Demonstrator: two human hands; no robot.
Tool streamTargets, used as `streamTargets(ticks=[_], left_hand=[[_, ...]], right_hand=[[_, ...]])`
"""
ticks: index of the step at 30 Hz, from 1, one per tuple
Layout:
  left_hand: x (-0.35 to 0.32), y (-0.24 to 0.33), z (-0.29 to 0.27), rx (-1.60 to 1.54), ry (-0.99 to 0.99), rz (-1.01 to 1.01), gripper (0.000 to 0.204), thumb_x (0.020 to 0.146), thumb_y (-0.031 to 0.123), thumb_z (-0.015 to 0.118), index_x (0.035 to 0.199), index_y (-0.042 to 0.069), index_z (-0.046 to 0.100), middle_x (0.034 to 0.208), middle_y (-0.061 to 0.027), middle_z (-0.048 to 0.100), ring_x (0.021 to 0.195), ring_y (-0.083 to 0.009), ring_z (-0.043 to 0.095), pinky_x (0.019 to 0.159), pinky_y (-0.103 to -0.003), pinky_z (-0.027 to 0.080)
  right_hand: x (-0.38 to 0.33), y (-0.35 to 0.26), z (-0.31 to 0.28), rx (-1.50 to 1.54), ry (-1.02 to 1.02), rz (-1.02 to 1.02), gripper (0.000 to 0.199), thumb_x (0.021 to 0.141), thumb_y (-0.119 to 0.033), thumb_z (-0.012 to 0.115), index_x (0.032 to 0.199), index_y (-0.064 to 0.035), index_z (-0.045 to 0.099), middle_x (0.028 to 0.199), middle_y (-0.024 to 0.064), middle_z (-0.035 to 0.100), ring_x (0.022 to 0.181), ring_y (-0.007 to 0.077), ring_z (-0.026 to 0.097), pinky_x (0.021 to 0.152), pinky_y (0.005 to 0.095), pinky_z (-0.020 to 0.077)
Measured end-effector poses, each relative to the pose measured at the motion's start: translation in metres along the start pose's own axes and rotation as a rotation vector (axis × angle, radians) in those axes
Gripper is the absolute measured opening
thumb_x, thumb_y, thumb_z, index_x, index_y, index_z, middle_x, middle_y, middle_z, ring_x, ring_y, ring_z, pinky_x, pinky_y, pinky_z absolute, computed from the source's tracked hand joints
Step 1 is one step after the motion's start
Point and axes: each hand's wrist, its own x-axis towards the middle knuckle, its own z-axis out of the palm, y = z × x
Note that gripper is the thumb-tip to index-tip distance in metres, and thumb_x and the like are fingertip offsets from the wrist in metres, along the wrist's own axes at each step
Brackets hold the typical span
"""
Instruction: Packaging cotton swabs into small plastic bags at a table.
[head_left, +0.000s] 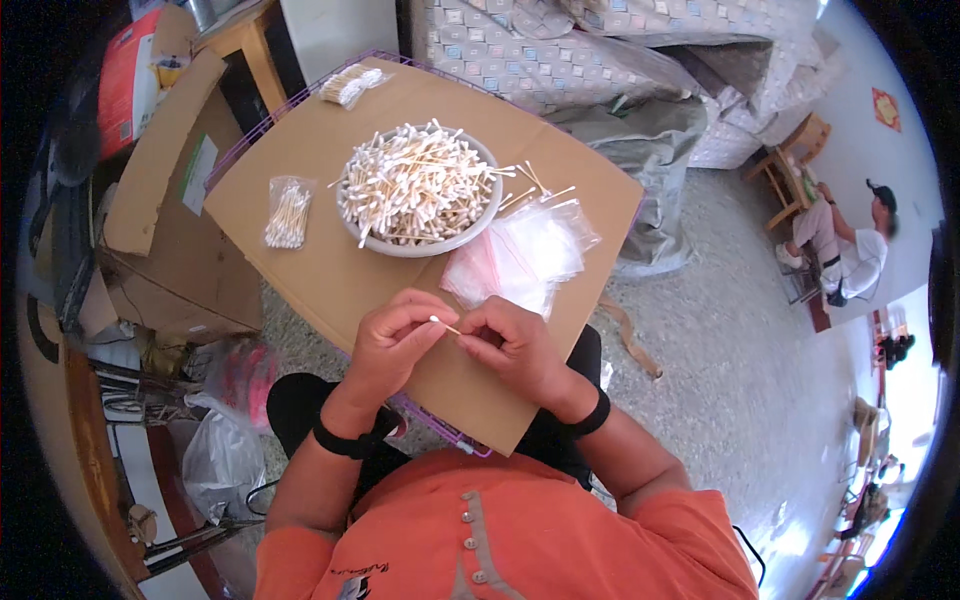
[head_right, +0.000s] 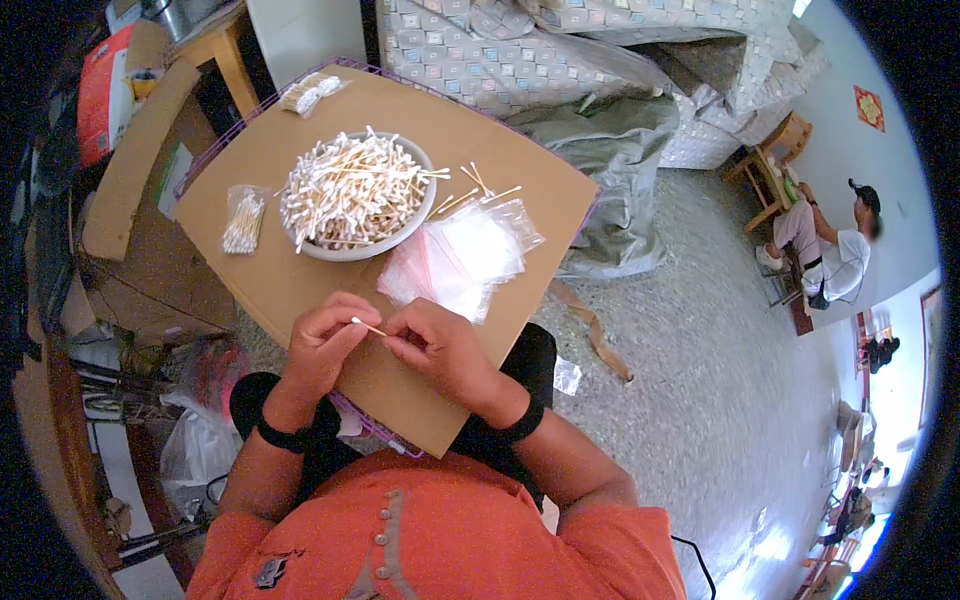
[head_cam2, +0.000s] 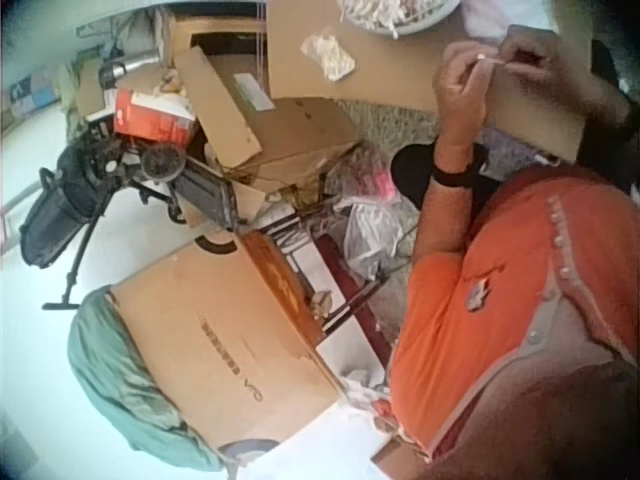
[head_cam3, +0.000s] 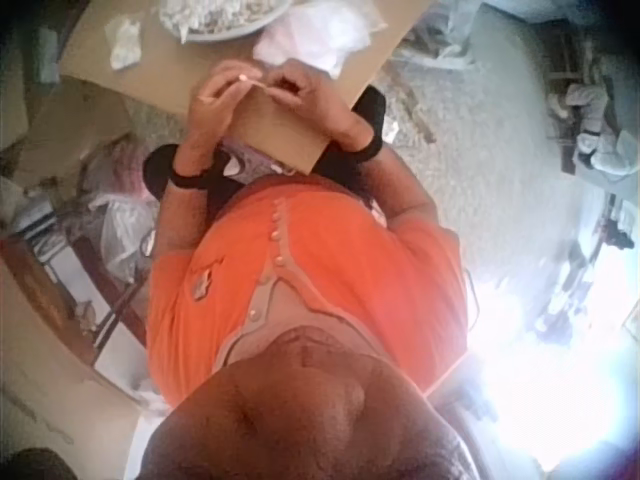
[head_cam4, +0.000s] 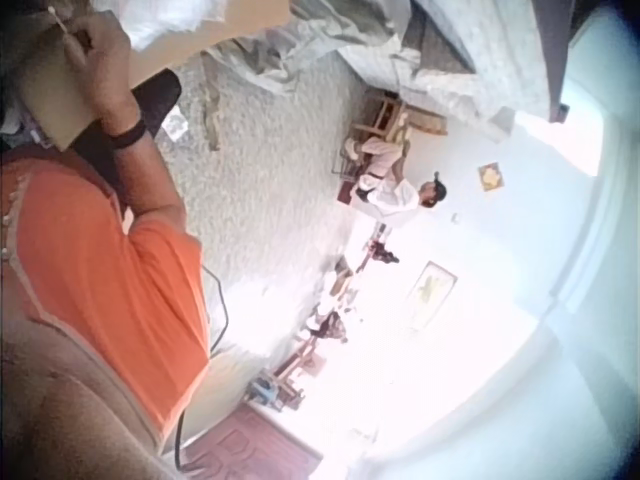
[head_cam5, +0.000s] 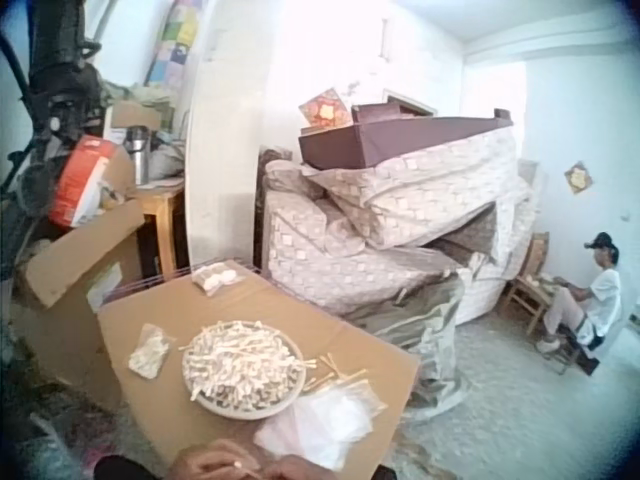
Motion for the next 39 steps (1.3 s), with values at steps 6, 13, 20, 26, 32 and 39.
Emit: streamTargets(ticks=[6, 13, 20, 26, 32, 39], left_hand=[[0.001, -0.001, 0.0, 0.062, -0.038, 0.018, 0.012, 0.087, 0.001, 0.062, 0.096, 0.0, 0.069, 0.099, -0.0077, 0.062, 0.088, -0.0129, 0.059, 0.076, -0.024, 0.046], [0.003, 0.002, -0.001, 0.143, -0.055, 0.058, 0.01, 0.09, 0.002, 0.058, 0.094, 0.0, 0.067, 0.099, -0.0081, 0.063, 0.089, -0.0129, 0.059, 0.077, -0.025, 0.047], [-0.002, -0.005, 0.004, -0.201, 0.049, -0.101, 0.014, 0.097, 0.011, 0.049, 0.095, 0.001, 0.058, 0.1, -0.0112, 0.064, 0.089, -0.0179, 0.06, 0.082, -0.032, 0.048], [0.001, -0.01, 0.005, -0.219, 0.009, -0.08, 0.015, 0.098, 0.009, 0.046, 0.096, 0.0, 0.058, 0.099, -0.0119, 0.064, 0.088, -0.0175, 0.061, 0.083, -0.033, 0.049], [0.001, -0.006, 0.003, -0.171, -0.016, -0.097, 0.017, 0.099, 0.008, 0.044, 0.098, 0.0, 0.058, 0.097, -0.0109, 0.065, 0.088, -0.0166, 0.062, 0.083, -0.032, 0.049], [-0.001, -0.009, 0.003, -0.204, -0.006, -0.075, 0.017, 0.099, 0.009, 0.045, 0.1, -0.001, 0.059, 0.096, -0.0079, 0.064, 0.089, -0.0127, 0.059, 0.083, -0.028, 0.048]], right_hand=[[-0.001, 0.002, 0.001, 0.032, 0.005, 0.012, 0.014, 0.083, -0.01, 0.069, 0.091, -0.0033, 0.06, 0.079, 0.0086, 0.055, 0.069, 0.0178, 0.057, 0.064, 0.0302, 0.0473], [-0.001, -0.002, -0.001, 0.051, -0.014, 0.017, 0.014, 0.083, -0.009, 0.068, 0.093, -0.0041, 0.061, 0.081, 0.0094, 0.056, 0.071, 0.0196, 0.059, 0.065, 0.0303, 0.0489], [0.022, -0.008, -0.061, -0.261, 0.1, -0.136, 0.016, 0.083, -0.009, 0.068, 0.097, -0.0039, 0.063, 0.085, 0.0103, 0.06, 0.076, 0.0219, 0.062, 0.067, 0.032, 0.0506], [0.104, 0.07, -0.159, -0.733, 0.101, -0.176, 0.015, 0.077, -0.011, 0.068, 0.091, -0.0068, 0.065, 0.09, 0.0134, 0.064, 0.08, 0.0293, 0.063, 0.069, 0.04, 0.0491], [0.14, 0.093, -0.179, -0.675, -0.126, -0.008, 0.009, 0.071, -0.007, 0.068, 0.079, -0.0055, 0.064, 0.075, 0.0137, 0.064, 0.072, 0.0303, 0.062, 0.065, 0.0411, 0.0476], [0.144, 0.092, -0.179, -0.858, -0.236, -0.079, 0.008, 0.072, -0.005, 0.064, 0.079, -0.0025, 0.063, 0.079, 0.0139, 0.063, 0.077, 0.031, 0.061, 0.07, 0.0382, 0.0473]])
